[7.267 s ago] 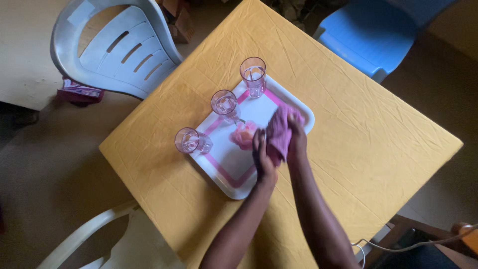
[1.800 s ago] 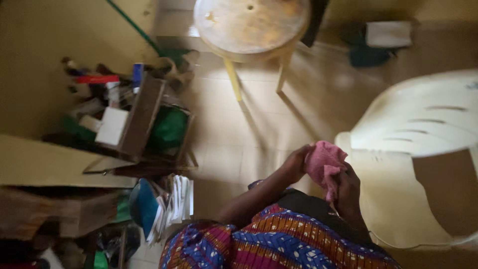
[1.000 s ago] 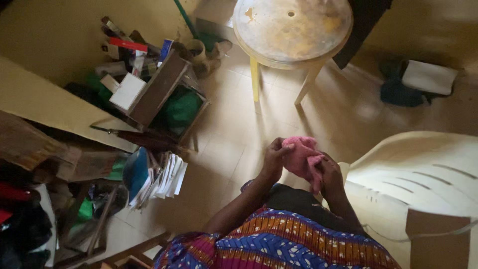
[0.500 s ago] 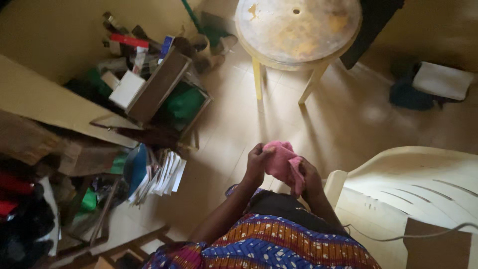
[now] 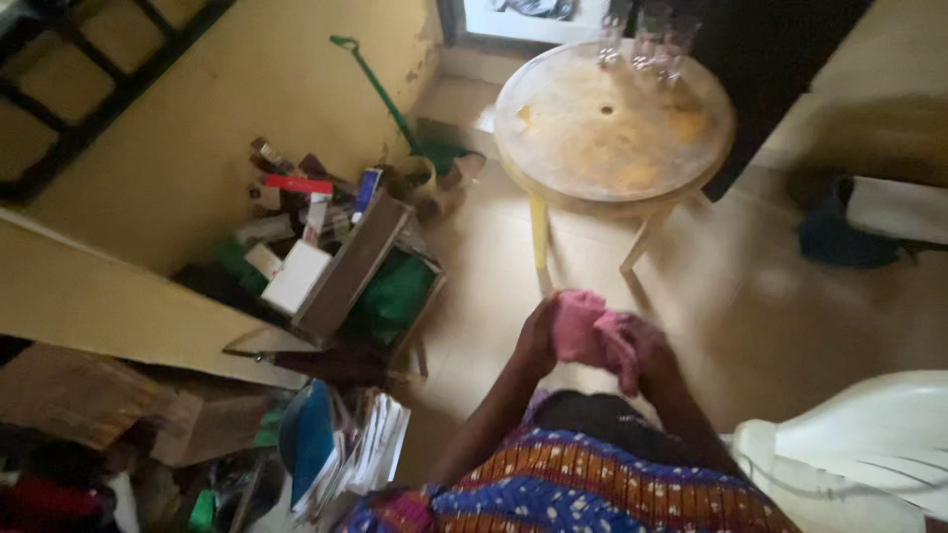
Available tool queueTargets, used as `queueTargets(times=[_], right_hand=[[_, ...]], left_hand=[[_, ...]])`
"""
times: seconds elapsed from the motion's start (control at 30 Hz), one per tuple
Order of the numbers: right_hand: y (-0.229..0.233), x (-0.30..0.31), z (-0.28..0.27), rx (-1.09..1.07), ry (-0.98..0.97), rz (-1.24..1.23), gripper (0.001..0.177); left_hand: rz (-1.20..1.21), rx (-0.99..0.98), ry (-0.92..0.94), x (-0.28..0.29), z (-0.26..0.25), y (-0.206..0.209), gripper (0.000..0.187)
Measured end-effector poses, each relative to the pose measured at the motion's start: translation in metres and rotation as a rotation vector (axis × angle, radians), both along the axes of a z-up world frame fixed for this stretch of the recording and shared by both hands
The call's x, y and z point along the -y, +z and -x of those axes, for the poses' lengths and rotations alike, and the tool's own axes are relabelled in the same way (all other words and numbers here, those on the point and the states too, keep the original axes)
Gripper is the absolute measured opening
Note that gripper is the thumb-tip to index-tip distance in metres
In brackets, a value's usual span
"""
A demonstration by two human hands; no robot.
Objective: The person wipes drinking glasses with a cloth by hand and places them onto a tray on a table.
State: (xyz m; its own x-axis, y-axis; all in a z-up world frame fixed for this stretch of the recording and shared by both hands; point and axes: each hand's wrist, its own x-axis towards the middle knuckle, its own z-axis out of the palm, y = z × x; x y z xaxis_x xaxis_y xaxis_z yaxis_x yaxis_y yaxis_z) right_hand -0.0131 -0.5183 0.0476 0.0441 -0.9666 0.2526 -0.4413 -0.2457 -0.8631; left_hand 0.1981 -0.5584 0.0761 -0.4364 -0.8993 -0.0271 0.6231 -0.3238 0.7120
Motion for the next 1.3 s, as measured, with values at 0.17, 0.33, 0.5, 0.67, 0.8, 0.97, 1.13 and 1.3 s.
queueTargets(times=[0.17,0.33,0.5,0.67,0.8,0.97,1.13,1.3], right_hand=[[-0.003,0.032,0.005,-0.189,-0.158,0.099,0.023],[-0.006,0.060,-0.010,0.809,-0.208,-0.247,0.023],[0.046,0.063,-0.044,0.192,-0.169,-0.011,0.022],[0.051,0.085,-0.037,-0.133,-0.142,0.107,0.028],[0.003,0.135,-0.023,0.978,-0.073,-0.350,0.030],[-0.007,0.182,-0.003,1.074,0.058,-0.455,0.031],[0.048,0.214,0.015,0.857,0.208,-0.469,0.044],[0.044,0.254,0.044,0.859,0.133,-0.339,0.078]], left_hand=[[0.037,-0.010,-0.211,0.023,-0.023,0.011,0.066],[-0.012,-0.220,-0.134,0.057,-0.012,-0.050,0.057],[-0.062,-0.238,-0.001,0.075,-0.019,-0.050,0.051],[-0.233,-0.230,0.022,0.073,-0.021,-0.019,0.054],[-0.190,-0.151,0.056,0.095,-0.019,-0.007,0.054],[-0.048,-0.113,0.131,0.149,0.015,0.003,0.049],[-0.008,0.034,0.100,0.202,0.070,-0.006,0.055],[-0.118,0.353,0.173,0.249,0.117,-0.032,0.066]])
